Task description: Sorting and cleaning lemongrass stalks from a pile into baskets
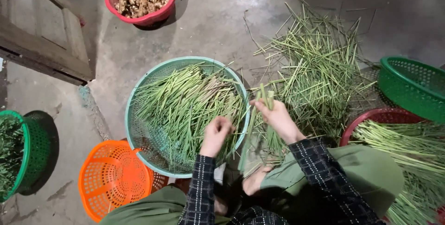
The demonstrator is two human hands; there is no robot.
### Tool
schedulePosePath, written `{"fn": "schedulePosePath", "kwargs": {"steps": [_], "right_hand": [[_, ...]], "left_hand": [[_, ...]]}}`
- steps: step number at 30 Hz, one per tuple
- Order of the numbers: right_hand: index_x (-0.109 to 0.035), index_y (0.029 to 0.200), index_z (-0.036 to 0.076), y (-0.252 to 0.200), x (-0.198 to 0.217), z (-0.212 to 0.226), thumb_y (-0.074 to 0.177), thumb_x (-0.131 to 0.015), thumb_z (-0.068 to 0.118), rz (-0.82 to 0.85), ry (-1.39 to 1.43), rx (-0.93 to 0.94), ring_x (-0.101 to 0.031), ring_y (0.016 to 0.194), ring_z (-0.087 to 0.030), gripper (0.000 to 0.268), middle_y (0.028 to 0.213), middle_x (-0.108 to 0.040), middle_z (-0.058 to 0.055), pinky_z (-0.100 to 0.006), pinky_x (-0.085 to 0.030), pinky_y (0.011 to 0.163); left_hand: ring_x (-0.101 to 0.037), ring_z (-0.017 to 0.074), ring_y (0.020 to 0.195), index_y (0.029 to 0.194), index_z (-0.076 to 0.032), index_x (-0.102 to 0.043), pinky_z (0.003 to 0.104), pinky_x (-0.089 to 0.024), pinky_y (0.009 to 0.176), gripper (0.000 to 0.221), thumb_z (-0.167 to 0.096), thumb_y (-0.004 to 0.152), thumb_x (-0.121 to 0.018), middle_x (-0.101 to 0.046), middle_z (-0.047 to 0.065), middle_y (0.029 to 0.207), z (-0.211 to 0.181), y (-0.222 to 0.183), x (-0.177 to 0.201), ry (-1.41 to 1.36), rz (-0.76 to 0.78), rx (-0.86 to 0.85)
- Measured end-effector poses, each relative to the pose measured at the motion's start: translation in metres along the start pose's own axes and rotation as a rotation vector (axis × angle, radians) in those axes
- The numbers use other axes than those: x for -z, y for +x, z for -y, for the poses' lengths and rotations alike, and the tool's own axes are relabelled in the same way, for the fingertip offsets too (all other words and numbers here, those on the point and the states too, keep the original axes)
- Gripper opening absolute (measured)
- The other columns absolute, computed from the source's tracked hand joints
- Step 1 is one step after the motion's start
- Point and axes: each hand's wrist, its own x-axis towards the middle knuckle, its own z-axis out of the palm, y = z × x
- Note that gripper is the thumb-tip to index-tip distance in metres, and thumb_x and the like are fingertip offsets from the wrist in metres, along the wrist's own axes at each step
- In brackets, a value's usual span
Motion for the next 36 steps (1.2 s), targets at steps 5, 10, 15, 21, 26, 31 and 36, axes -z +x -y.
{"fn": "schedulePosePath", "kwargs": {"steps": [5,10,15,21,26,31,36], "right_hand": [[-0.078,0.108,0.005,-0.007,-0.010,0.004,0.096,-0.069,0.017,-0.086,-0.056,0.113,-0.050,0.052,-0.004,0.019,0.070,-0.071,-0.005,-0.019,-0.038,0.050],[-0.078,0.110,0.002,-0.002,-0.016,-0.013,0.088,-0.080,0.020,-0.055,-0.082,0.133,-0.067,0.083,-0.019,0.028,0.093,-0.078,-0.015,-0.034,-0.053,0.081],[-0.079,0.105,0.001,-0.001,-0.003,-0.021,0.082,-0.084,0.016,-0.003,-0.214,0.141,-0.068,0.088,-0.019,0.028,0.094,-0.079,-0.016,-0.037,-0.055,0.083],[-0.074,0.122,0.016,0.031,0.038,-0.041,0.089,-0.077,0.028,-0.339,-0.913,0.426,-0.071,0.097,-0.035,0.035,0.101,-0.070,-0.014,-0.047,-0.058,0.084],[-0.077,0.115,0.007,0.009,0.004,-0.042,0.084,-0.083,0.018,-0.023,-0.312,0.156,-0.071,0.108,-0.032,0.033,0.108,-0.077,-0.017,-0.041,-0.054,0.095],[-0.075,0.113,0.003,-0.010,0.013,0.006,0.090,-0.076,0.022,-0.043,-0.373,0.098,-0.071,0.110,-0.032,0.030,0.106,-0.077,-0.019,-0.042,-0.054,0.096],[-0.072,0.115,0.007,0.010,0.028,-0.027,0.096,-0.067,0.023,-0.089,-0.760,0.389,-0.066,0.111,-0.035,0.025,0.111,-0.074,-0.015,-0.046,-0.050,0.098]], "left_hand": [[-0.060,0.0079,0.075,0.104,0.000,-0.072,0.021,-0.049,0.073,0.029,-0.017,0.084,-0.086,-0.071,0.002,0.083,-0.009,-0.011,-0.031,-0.413,0.167,-0.003],[-0.059,0.0019,0.064,0.093,-0.004,-0.075,0.016,-0.048,0.064,0.015,-0.009,0.082,-0.085,-0.070,-0.002,0.071,-0.004,-0.007,-0.048,-0.461,0.097,0.007],[-0.058,0.0021,0.061,0.092,-0.007,-0.078,0.017,-0.049,0.064,0.009,-0.008,0.084,-0.083,-0.071,-0.003,0.069,0.002,-0.001,-0.042,-0.455,0.031,0.009],[-0.056,0.0019,0.060,0.087,-0.010,-0.078,0.018,-0.046,0.062,0.007,-0.010,0.082,-0.083,-0.069,-0.004,0.066,0.009,0.005,-0.040,-0.379,-0.050,0.048],[-0.055,0.0019,0.059,0.086,-0.009,-0.079,0.018,-0.045,0.060,0.004,-0.011,0.082,-0.079,-0.067,-0.004,0.062,-0.002,-0.003,-0.067,-0.310,0.042,0.039],[-0.057,0.0071,0.062,0.087,-0.010,-0.078,0.022,-0.048,0.062,0.004,-0.012,0.085,-0.076,-0.068,0.001,0.064,-0.002,0.002,-0.052,-0.237,-0.024,0.032],[-0.072,0.0379,0.102,0.112,-0.005,-0.070,0.049,-0.057,0.088,0.023,-0.019,0.095,-0.063,-0.076,0.022,0.101,-0.010,-0.001,-0.055,0.053,-0.042,0.007]]}}
